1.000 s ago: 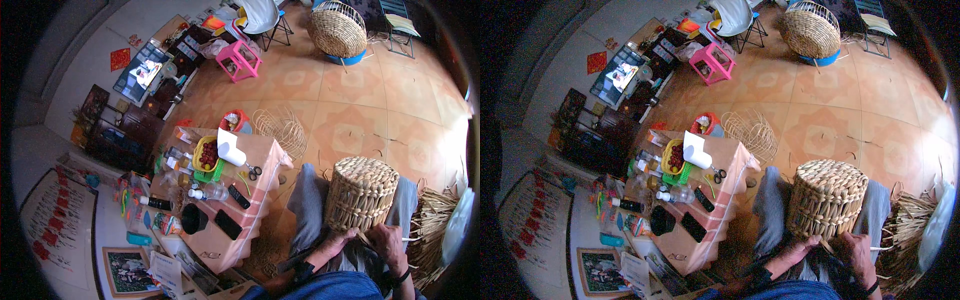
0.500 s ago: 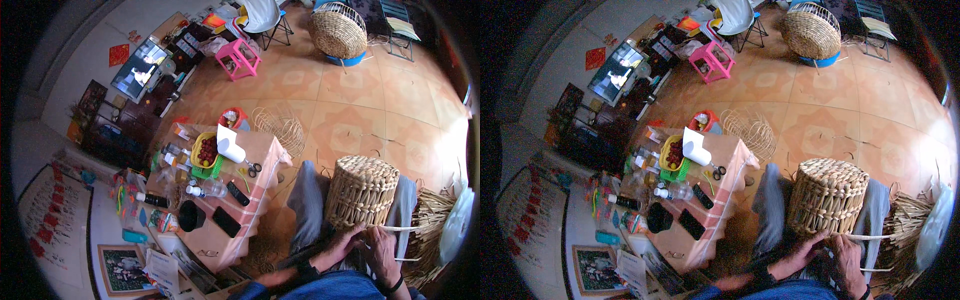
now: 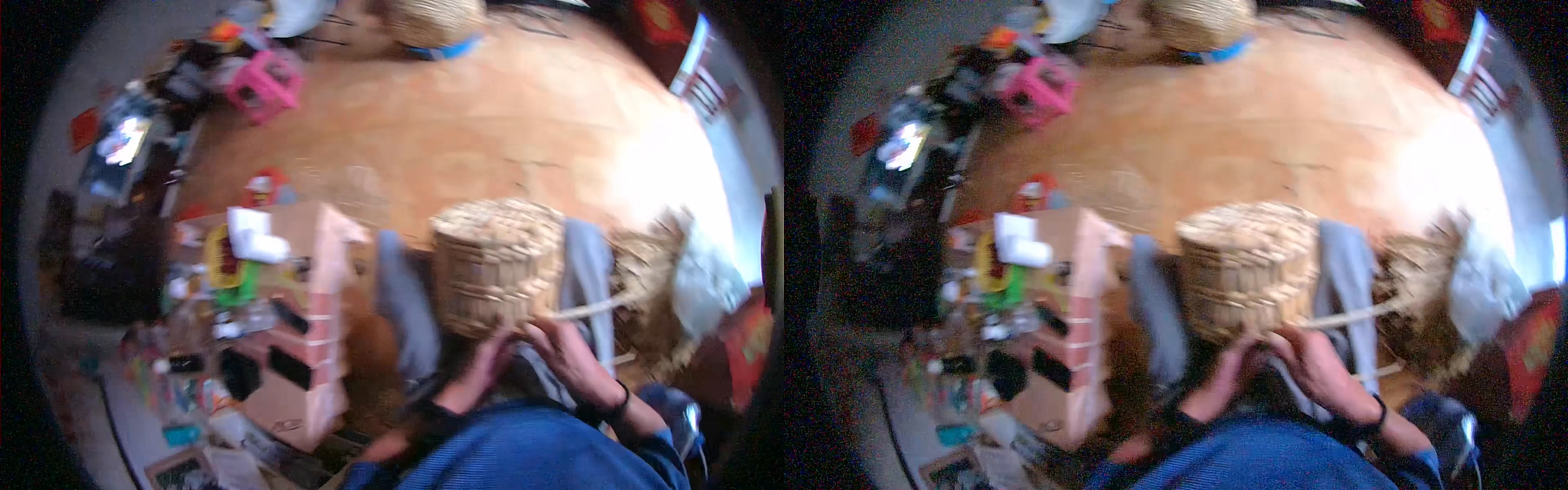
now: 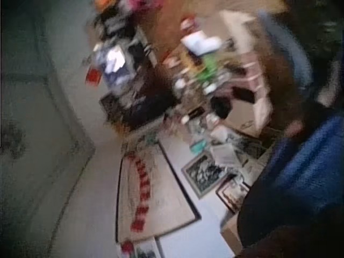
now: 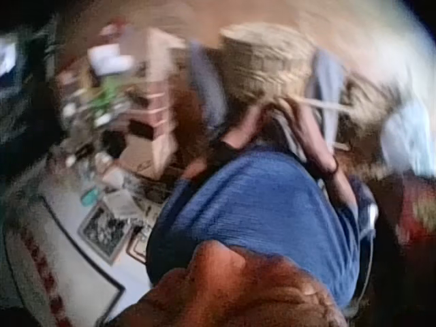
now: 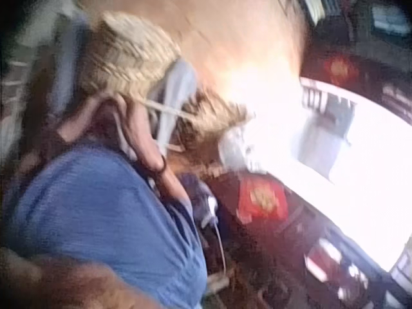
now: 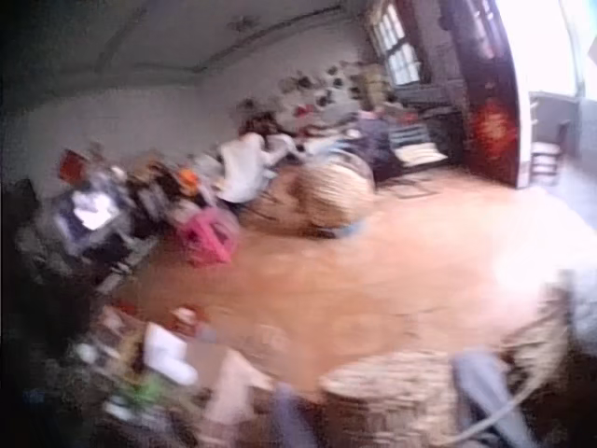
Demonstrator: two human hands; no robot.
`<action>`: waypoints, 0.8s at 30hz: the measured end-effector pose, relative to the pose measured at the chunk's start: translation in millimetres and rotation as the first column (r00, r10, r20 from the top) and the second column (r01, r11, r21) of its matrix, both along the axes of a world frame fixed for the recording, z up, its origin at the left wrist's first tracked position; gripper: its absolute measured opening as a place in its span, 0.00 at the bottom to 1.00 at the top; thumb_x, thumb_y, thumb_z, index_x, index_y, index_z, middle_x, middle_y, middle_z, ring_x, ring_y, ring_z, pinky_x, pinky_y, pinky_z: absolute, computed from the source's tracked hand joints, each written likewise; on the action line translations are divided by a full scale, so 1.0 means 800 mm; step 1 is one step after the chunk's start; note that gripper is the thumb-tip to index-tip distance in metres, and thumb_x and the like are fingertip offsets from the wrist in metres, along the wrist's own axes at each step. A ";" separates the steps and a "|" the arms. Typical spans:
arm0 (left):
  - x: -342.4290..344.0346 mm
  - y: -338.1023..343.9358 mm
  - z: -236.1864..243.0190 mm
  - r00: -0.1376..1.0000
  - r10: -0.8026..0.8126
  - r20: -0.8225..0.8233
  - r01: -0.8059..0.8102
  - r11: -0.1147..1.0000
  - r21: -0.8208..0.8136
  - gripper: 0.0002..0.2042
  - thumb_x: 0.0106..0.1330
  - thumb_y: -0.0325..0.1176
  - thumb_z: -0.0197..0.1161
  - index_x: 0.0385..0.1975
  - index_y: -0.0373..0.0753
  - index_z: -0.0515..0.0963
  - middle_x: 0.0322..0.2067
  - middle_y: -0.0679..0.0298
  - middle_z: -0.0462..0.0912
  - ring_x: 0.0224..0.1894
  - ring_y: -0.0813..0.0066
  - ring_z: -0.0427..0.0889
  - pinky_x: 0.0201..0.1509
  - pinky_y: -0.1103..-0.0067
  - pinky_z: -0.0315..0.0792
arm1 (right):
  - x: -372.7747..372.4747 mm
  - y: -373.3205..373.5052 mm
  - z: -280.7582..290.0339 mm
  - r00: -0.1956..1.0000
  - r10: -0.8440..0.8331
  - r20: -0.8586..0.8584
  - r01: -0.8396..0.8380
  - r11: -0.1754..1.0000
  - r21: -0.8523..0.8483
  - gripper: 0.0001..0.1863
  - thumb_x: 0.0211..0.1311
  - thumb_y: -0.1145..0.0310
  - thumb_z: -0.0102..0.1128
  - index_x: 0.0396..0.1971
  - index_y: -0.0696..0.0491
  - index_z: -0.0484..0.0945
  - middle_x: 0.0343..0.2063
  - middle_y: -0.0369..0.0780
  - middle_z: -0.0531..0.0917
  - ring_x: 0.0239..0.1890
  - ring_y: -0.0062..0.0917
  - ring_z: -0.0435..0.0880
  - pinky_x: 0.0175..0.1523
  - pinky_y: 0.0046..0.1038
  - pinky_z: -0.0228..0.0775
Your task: The recorder is weaving a basket out of straw or wicker material by hand.
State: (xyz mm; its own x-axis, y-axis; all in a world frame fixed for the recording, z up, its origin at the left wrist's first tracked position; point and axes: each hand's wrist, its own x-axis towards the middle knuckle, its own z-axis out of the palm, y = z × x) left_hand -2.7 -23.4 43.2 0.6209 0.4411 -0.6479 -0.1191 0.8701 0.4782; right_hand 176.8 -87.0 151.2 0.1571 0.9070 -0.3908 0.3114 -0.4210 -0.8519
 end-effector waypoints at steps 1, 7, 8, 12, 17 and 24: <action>0.004 0.002 0.006 0.999 0.034 -0.031 -0.036 0.998 -0.052 0.25 0.80 0.53 0.64 0.67 0.42 0.78 0.60 0.64 0.84 0.60 0.72 0.82 0.66 0.74 0.76 | 0.001 -0.003 0.000 0.996 -0.026 -0.081 0.027 1.000 0.008 0.19 0.84 0.61 0.56 0.51 0.64 0.84 0.41 0.58 0.89 0.45 0.43 0.90 0.55 0.42 0.79; 0.010 0.008 0.004 0.964 0.205 0.169 -0.199 0.979 -0.053 0.22 0.79 0.50 0.67 0.60 0.38 0.80 0.56 0.60 0.87 0.58 0.66 0.85 0.65 0.67 0.80 | 0.007 -0.014 -0.017 0.883 -0.059 -0.466 0.041 0.998 -0.048 0.18 0.86 0.56 0.58 0.52 0.58 0.83 0.28 0.28 0.77 0.28 0.11 0.72 0.32 0.20 0.66; 0.011 0.008 0.010 0.960 0.199 0.196 -0.195 0.980 -0.038 0.25 0.78 0.49 0.68 0.64 0.37 0.77 0.60 0.59 0.84 0.63 0.64 0.82 0.69 0.66 0.77 | 0.010 -0.014 -0.012 0.880 -0.081 -0.468 0.052 0.996 -0.074 0.19 0.87 0.54 0.56 0.52 0.57 0.83 0.28 0.28 0.77 0.28 0.11 0.72 0.31 0.19 0.66; -0.006 0.011 -0.007 0.978 0.165 0.128 -0.163 0.986 -0.025 0.32 0.77 0.49 0.70 0.73 0.36 0.71 0.68 0.58 0.79 0.70 0.62 0.77 0.77 0.63 0.71 | 0.013 -0.016 -0.009 0.736 -0.200 -0.647 0.082 0.975 -0.209 0.23 0.89 0.49 0.49 0.52 0.55 0.83 0.27 0.28 0.78 0.23 0.11 0.69 0.27 0.18 0.60; -0.002 0.015 0.004 0.982 0.122 0.145 -0.127 0.992 0.026 0.37 0.77 0.51 0.69 0.78 0.37 0.65 0.70 0.58 0.77 0.71 0.63 0.77 0.77 0.64 0.69 | 0.009 -0.020 -0.042 0.554 -0.220 -0.803 -0.018 0.961 -0.276 0.20 0.89 0.51 0.51 0.49 0.53 0.83 0.28 0.28 0.78 0.22 0.11 0.68 0.26 0.19 0.58; 0.001 0.017 -0.013 0.972 0.117 0.203 -0.140 0.985 0.102 0.40 0.77 0.50 0.69 0.81 0.38 0.59 0.76 0.59 0.70 0.76 0.62 0.72 0.79 0.63 0.70 | -0.001 -0.026 -0.055 0.986 0.036 -0.163 0.021 0.942 0.335 0.12 0.81 0.60 0.61 0.46 0.55 0.83 0.30 0.37 0.83 0.25 0.30 0.80 0.30 0.30 0.71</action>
State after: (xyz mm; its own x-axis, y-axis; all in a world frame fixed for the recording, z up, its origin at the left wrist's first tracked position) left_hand -2.1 -10.1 32.6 0.6637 0.5902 -0.4596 -0.3278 0.7817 0.5305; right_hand 175.6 -108.1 106.9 0.1094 0.9904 -0.0842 0.1575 -0.1009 -0.9824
